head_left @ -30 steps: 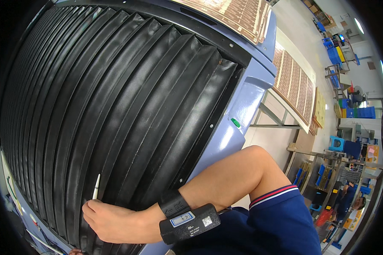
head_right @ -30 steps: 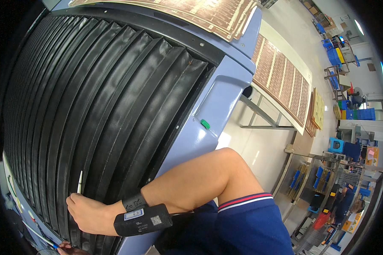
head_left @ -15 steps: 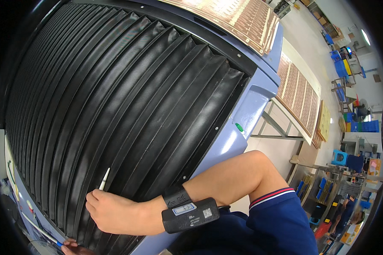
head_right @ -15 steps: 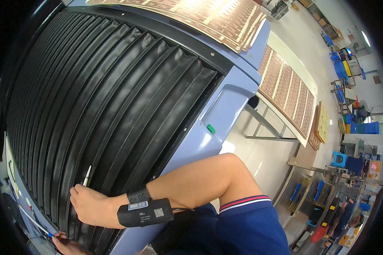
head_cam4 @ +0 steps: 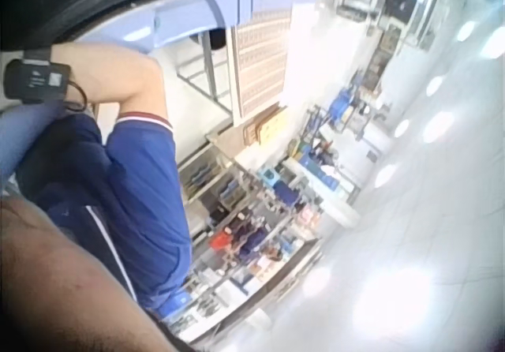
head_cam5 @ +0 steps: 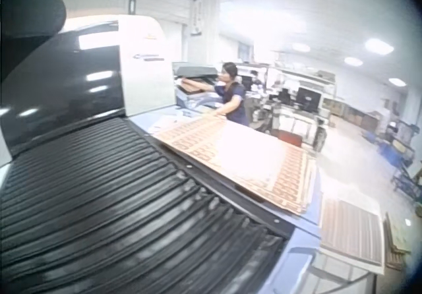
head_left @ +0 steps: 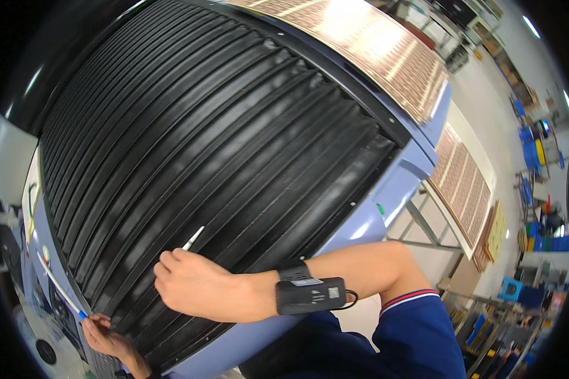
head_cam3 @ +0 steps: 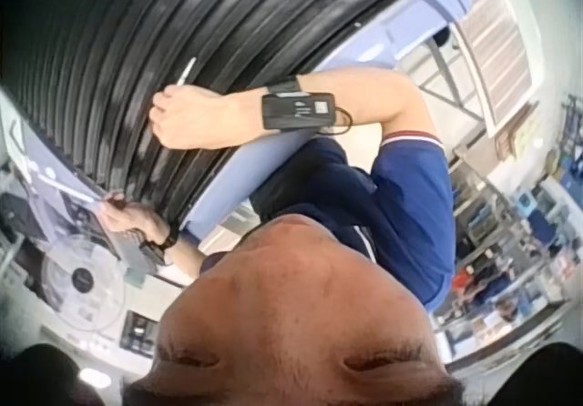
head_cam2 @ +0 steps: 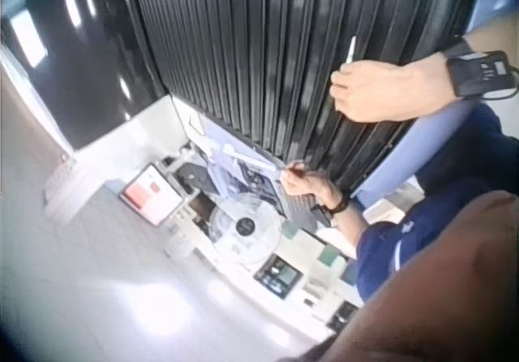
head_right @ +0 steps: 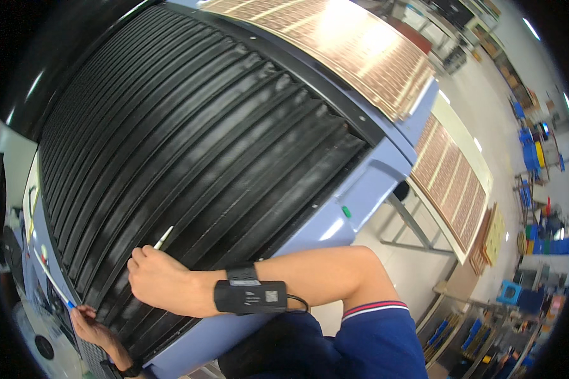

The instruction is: Inspecting large copper circuit board sheets and using a pen to mark defects or areas on a light table.

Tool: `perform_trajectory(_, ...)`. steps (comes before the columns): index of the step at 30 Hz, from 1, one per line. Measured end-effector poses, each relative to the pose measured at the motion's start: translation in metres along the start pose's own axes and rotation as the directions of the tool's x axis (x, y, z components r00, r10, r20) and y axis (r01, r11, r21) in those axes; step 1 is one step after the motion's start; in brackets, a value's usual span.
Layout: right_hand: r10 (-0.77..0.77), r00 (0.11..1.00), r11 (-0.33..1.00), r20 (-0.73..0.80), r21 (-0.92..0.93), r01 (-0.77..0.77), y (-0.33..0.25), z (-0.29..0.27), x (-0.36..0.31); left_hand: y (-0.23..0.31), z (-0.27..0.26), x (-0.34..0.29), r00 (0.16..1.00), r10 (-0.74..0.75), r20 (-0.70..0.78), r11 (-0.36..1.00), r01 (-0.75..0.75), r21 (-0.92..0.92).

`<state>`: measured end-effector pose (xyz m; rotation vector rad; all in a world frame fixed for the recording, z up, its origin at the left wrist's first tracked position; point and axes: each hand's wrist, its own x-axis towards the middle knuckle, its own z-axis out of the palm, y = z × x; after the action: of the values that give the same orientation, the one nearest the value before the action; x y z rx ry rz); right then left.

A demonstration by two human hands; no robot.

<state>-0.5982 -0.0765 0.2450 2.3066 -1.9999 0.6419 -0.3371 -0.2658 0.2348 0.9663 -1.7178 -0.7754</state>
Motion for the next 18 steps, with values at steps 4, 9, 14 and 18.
perform_trajectory(4,-0.035,0.996,0.999,0.077,-0.013,0.036,-0.001,-0.008,-0.001,0.000,-0.008,-0.002,0.997,0.062,0.046,0.997,-0.061,-0.039)
perform_trajectory(9,-0.024,0.998,0.997,0.054,-0.070,0.027,-0.003,-0.007,-0.003,-0.008,-0.021,-0.002,0.996,0.083,0.038,0.992,-0.079,-0.093)
perform_trajectory(14,0.024,0.999,0.996,-0.048,-0.081,-0.028,-0.007,0.001,0.000,-0.001,-0.040,0.002,0.988,0.147,-0.047,0.989,-0.148,-0.019)
perform_trajectory(18,0.045,0.999,0.997,-0.021,-0.054,-0.046,-0.008,-0.007,0.003,0.002,-0.037,0.008,0.960,0.154,-0.233,0.988,-0.148,0.043)
